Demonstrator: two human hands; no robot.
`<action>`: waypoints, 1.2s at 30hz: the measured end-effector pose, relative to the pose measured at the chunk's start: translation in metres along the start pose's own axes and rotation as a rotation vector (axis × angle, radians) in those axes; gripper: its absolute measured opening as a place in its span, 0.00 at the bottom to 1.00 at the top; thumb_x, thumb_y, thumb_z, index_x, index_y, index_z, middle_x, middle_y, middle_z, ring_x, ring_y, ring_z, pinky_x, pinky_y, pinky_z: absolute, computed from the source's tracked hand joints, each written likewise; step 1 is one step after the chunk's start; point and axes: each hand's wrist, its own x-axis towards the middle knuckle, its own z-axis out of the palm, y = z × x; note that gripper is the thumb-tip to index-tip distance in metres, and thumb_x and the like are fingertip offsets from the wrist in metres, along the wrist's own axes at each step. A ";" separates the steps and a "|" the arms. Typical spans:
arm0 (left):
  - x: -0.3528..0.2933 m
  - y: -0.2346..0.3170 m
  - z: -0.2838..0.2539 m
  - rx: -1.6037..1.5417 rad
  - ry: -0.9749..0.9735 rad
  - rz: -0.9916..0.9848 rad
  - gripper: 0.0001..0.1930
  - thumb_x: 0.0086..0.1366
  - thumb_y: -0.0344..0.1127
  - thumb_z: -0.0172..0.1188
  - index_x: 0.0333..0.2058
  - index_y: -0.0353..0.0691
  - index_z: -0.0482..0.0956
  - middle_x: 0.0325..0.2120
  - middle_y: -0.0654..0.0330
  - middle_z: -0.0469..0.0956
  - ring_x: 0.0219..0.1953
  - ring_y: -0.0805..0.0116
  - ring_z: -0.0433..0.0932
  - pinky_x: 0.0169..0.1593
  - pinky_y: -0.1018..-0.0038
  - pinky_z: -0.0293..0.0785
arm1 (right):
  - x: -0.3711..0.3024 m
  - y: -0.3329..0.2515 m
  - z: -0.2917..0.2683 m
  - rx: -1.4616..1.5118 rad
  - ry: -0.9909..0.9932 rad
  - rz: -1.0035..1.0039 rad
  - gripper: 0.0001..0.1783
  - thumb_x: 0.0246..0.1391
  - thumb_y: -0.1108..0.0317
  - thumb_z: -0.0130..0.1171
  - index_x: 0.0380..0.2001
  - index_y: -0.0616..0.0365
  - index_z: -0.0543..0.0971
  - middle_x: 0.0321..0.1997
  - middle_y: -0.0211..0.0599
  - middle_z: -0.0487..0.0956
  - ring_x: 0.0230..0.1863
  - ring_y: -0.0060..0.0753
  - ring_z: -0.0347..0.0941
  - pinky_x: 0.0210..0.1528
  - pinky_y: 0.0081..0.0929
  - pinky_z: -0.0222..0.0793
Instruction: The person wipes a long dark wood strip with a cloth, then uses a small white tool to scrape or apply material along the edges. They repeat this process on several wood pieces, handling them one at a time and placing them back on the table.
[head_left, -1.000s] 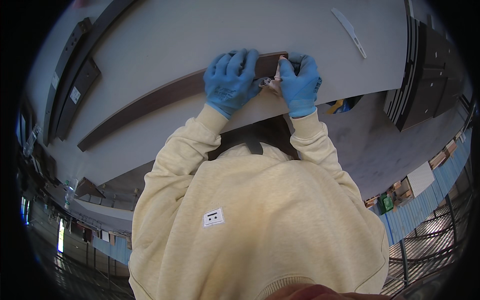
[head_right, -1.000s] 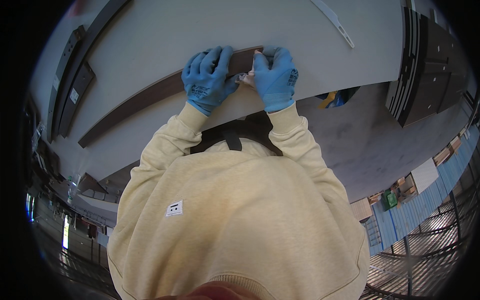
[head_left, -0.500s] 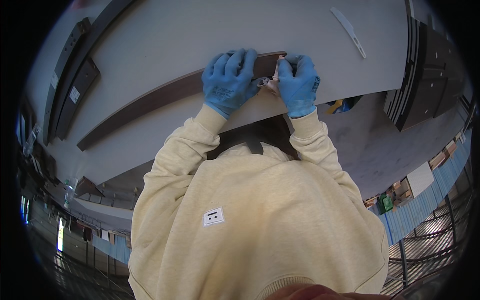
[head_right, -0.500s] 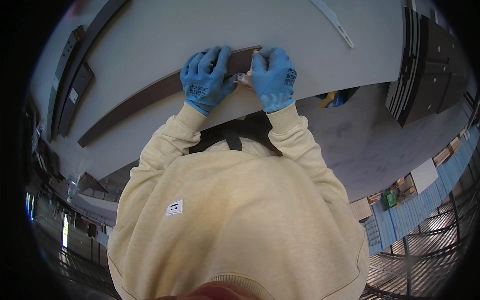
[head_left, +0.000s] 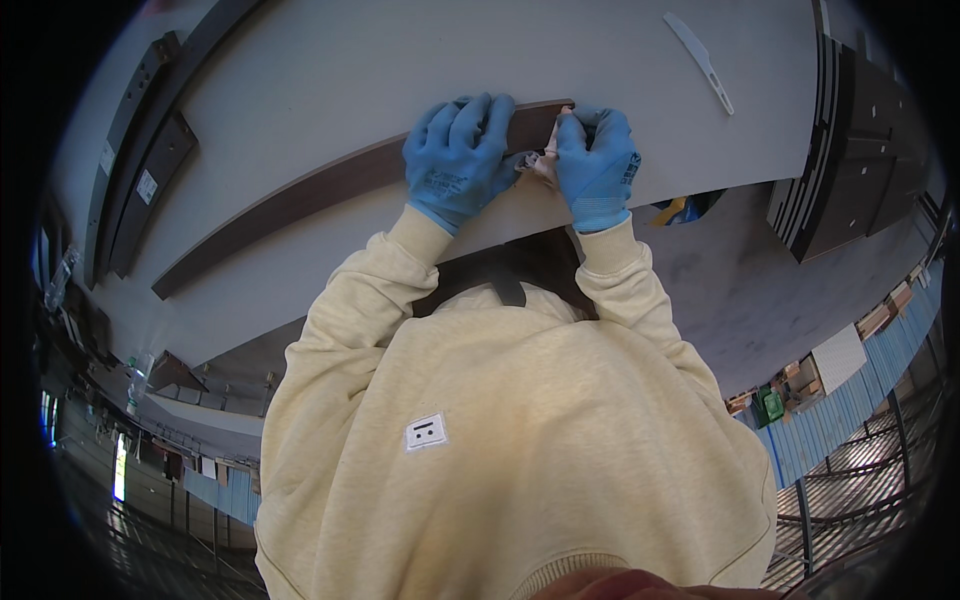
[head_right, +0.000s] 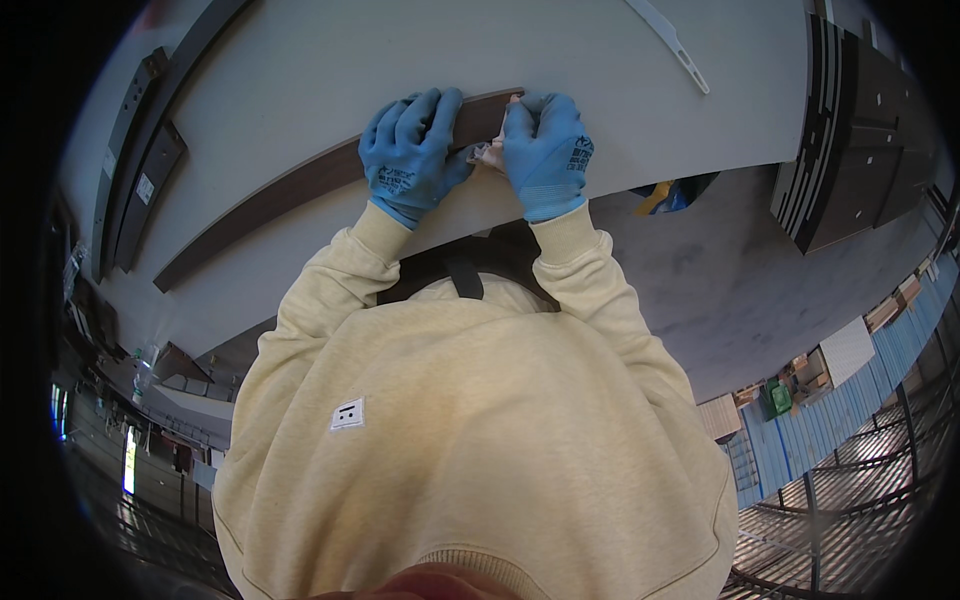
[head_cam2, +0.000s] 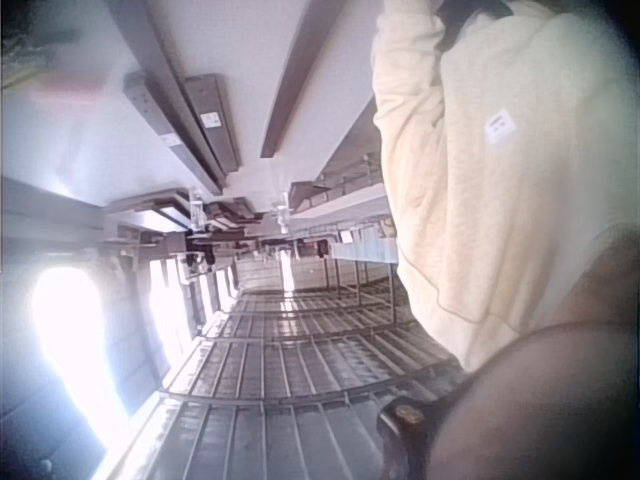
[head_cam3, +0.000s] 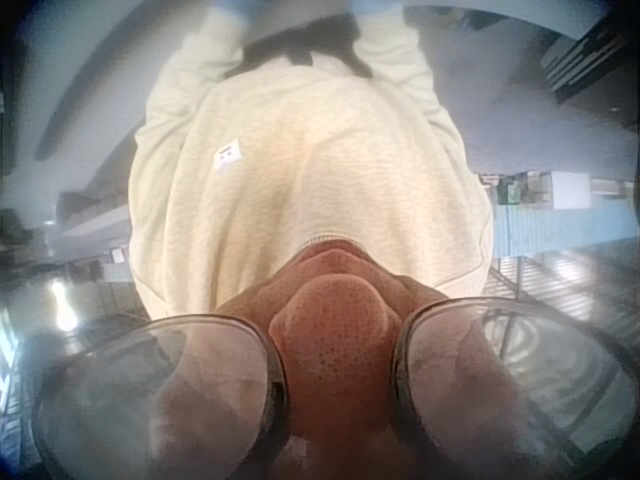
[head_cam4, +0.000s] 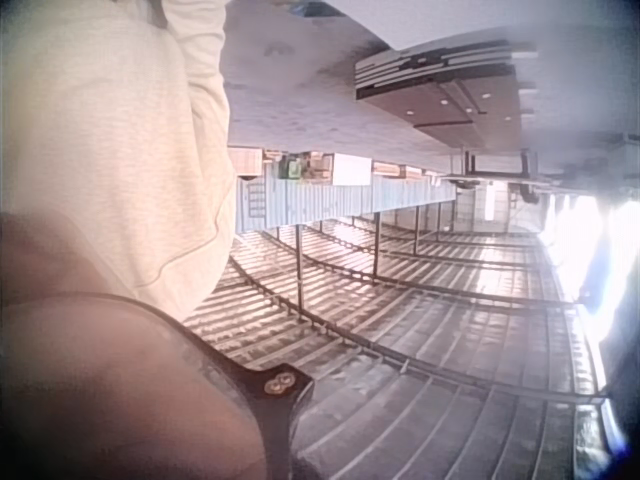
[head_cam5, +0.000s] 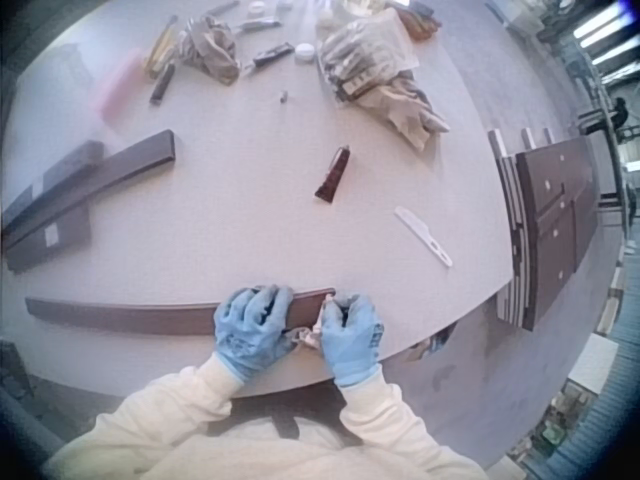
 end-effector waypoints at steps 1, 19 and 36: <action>0.000 0.000 0.000 0.005 -0.012 -0.006 0.31 0.57 0.59 0.70 0.57 0.54 0.83 0.51 0.64 0.80 0.50 0.61 0.79 0.57 0.58 0.76 | 0.000 0.001 0.000 -0.002 0.008 -0.012 0.12 0.60 0.66 0.68 0.31 0.61 0.78 0.26 0.43 0.82 0.26 0.45 0.79 0.32 0.39 0.75; -0.001 0.000 -0.001 0.012 -0.006 0.004 0.31 0.57 0.60 0.69 0.57 0.53 0.83 0.51 0.64 0.80 0.51 0.61 0.80 0.57 0.57 0.76 | 0.001 0.003 0.004 0.024 0.066 0.041 0.11 0.62 0.67 0.68 0.36 0.64 0.79 0.31 0.41 0.84 0.30 0.29 0.80 0.35 0.29 0.77; -0.001 0.008 -0.008 0.000 0.007 0.000 0.33 0.57 0.61 0.73 0.58 0.52 0.81 0.51 0.61 0.81 0.52 0.56 0.80 0.57 0.55 0.76 | -0.012 0.029 -0.064 0.476 0.111 0.367 0.12 0.61 0.69 0.71 0.42 0.66 0.82 0.37 0.34 0.85 0.35 0.21 0.78 0.42 0.22 0.77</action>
